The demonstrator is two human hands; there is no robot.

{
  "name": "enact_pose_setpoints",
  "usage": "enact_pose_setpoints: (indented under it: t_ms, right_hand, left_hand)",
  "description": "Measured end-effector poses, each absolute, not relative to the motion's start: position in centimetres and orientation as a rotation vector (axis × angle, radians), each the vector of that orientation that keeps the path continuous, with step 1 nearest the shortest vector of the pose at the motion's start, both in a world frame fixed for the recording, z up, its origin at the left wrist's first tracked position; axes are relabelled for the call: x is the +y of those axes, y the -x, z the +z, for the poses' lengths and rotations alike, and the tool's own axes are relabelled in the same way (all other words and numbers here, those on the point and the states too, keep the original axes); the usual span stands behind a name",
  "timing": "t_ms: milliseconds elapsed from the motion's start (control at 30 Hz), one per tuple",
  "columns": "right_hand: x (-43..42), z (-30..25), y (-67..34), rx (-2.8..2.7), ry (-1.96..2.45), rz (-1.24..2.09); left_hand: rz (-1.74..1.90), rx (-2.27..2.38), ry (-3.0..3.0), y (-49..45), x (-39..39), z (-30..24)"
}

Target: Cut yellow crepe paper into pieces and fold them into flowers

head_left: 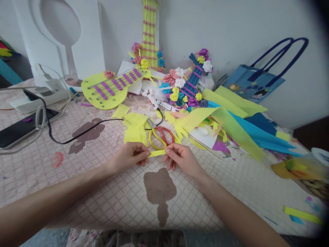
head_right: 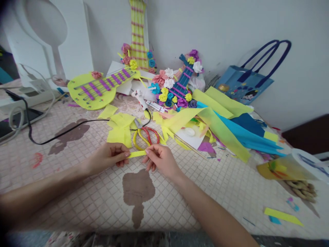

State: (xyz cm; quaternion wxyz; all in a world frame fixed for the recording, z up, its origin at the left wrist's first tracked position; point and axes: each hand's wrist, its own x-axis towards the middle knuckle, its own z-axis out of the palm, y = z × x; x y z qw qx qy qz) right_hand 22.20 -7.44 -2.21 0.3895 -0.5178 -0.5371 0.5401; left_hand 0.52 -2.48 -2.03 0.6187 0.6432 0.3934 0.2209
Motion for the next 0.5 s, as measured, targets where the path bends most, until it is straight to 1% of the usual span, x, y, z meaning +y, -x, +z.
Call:
enact_pose_setpoints:
  t_ms: [67, 167, 233, 400, 500]
  right_hand:
    - [-7.2, -2.2, -22.8, -1.425, 1.368, 1.174]
    - [-6.2, -2.0, -23.4, -1.577, 1.445, 0.67]
    - [-5.2, -1.8, -23.4, -1.711, 1.474, 0.443]
    - [-2.4, -1.4, -21.5, -2.182, 1.82, 0.142]
    - [-1.6, -1.3, -20.2, -2.251, 1.884, 0.116]
  left_hand:
    - [0.525, 0.92, -1.457, -0.5, -2.3, -2.0]
    - [0.543, 0.946, -1.411, -0.3, -1.9, -1.8]
    - [0.575, 0.952, -1.386, -0.2, -1.6, -1.5]
    - [0.719, 0.966, -1.312, 0.6, -0.8, -0.5]
    - [0.782, 0.979, -1.245, 1.3, -0.1, -0.2]
